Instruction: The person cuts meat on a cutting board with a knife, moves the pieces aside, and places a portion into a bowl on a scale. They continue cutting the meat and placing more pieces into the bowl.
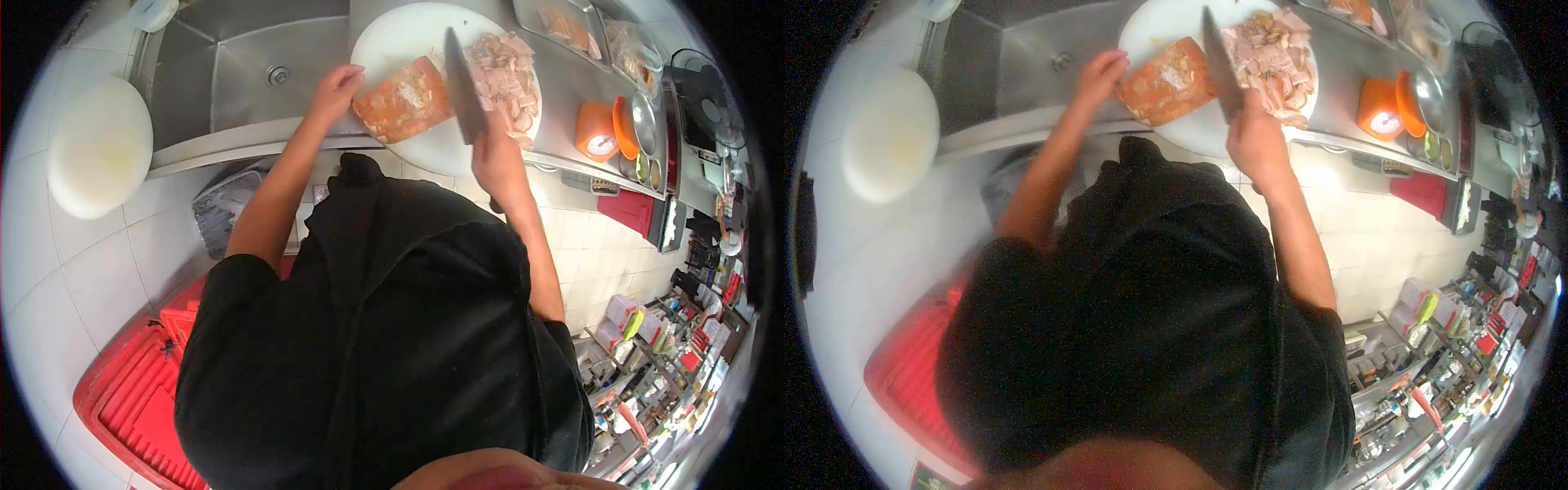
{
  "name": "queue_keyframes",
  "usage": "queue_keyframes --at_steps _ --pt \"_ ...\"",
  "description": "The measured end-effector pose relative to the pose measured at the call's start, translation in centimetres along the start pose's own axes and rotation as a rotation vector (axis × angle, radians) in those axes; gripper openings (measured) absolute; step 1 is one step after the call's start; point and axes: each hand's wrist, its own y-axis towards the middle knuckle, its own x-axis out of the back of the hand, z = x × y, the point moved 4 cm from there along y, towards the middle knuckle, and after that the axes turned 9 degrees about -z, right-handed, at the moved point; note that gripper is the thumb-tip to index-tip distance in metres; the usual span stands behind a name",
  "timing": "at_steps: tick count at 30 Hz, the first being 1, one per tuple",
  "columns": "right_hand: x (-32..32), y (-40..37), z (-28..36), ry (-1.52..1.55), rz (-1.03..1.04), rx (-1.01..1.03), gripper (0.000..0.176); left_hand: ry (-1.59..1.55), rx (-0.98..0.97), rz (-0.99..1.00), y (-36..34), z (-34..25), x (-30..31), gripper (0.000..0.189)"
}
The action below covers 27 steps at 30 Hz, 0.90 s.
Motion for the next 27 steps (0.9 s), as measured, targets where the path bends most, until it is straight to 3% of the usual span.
queue_keyframes --at_steps 3,6,10,19,27 --pt "-1.9 1.2 3.1 -0.074 0.113 -0.015 0.037 -0.024 -0.002 0.002 -0.9 1.1 0.5 0.028" --pt "-3.7 2.1 4.6 -0.187 0.156 0.022 0.040 -0.069 0.006 0.002 -1.6 1.2 0.5 0.027" --pt "-4.7 2.5 6.7 -0.383 0.337 -0.005 0.027 -0.101 -0.002 0.020 -2.4 0.4 0.2 0.028" --pt "-5.0 3.5 8.3 -0.458 0.463 0.032 0.028 -0.065 -0.048 0.110 -3.5 -0.3 -0.6 0.032" --pt "-5.5 4.4 7.3 -0.382 0.348 0.178 0.033 -0.064 -0.008 0.120 -3.3 0.8 -1.5 0.035"
